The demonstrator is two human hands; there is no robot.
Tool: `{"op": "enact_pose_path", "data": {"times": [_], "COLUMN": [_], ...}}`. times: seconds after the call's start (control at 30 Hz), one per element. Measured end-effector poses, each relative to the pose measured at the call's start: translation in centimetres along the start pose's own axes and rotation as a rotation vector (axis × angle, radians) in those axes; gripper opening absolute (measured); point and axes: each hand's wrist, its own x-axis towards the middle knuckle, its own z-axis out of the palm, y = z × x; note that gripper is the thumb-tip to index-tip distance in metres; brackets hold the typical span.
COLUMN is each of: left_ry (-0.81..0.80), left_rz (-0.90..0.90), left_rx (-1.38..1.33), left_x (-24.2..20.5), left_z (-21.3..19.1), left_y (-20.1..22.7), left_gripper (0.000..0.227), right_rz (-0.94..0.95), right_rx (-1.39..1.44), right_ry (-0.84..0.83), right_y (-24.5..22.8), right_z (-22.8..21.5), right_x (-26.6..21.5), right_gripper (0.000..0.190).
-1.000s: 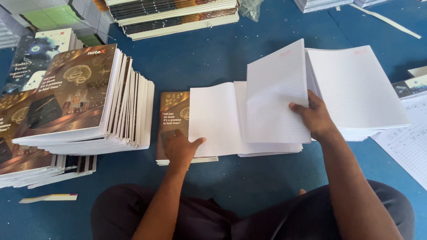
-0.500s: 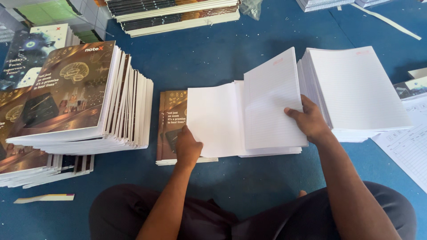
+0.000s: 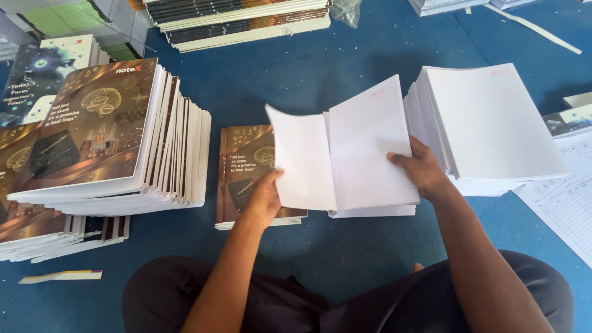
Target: The person sits on the floor and repeatedly inserts loose index pages into notebook covers, then stacks the completed notebooks. The person handles the index pages and notebook covers by hand, aligning and inserting them before placing each finished unit onto a growing stack.
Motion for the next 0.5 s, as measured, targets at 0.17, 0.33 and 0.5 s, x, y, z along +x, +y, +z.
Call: {"op": "enact_pose_path", "data": {"times": [0.17,0.33,0.5], "left_ry": [-0.232,-0.337,-0.258], "left_rz": [-0.025,0.408,0.693], "left_rx": [0.061,0.771,1.11], "left_x": [-1.0,-1.1,-0.7], "left_z": [3.0,4.7,3.9], "left_y": [-1.6,-4.9,-6.6], "left_gripper": [0.068,0.05,0.056], "right_rz": [0.005,0.061,0.146], "right_rx": [0.062,0.105,0.159], "right_ry": [-0.032,-0.048,-0.071], "right_y": [1.1,1.5,1.1], "right_z": [0.3,0.8,1.2], "right_x": [0.9,1.0,0.5], "right_gripper": [0.06,0.062,0.066]}}
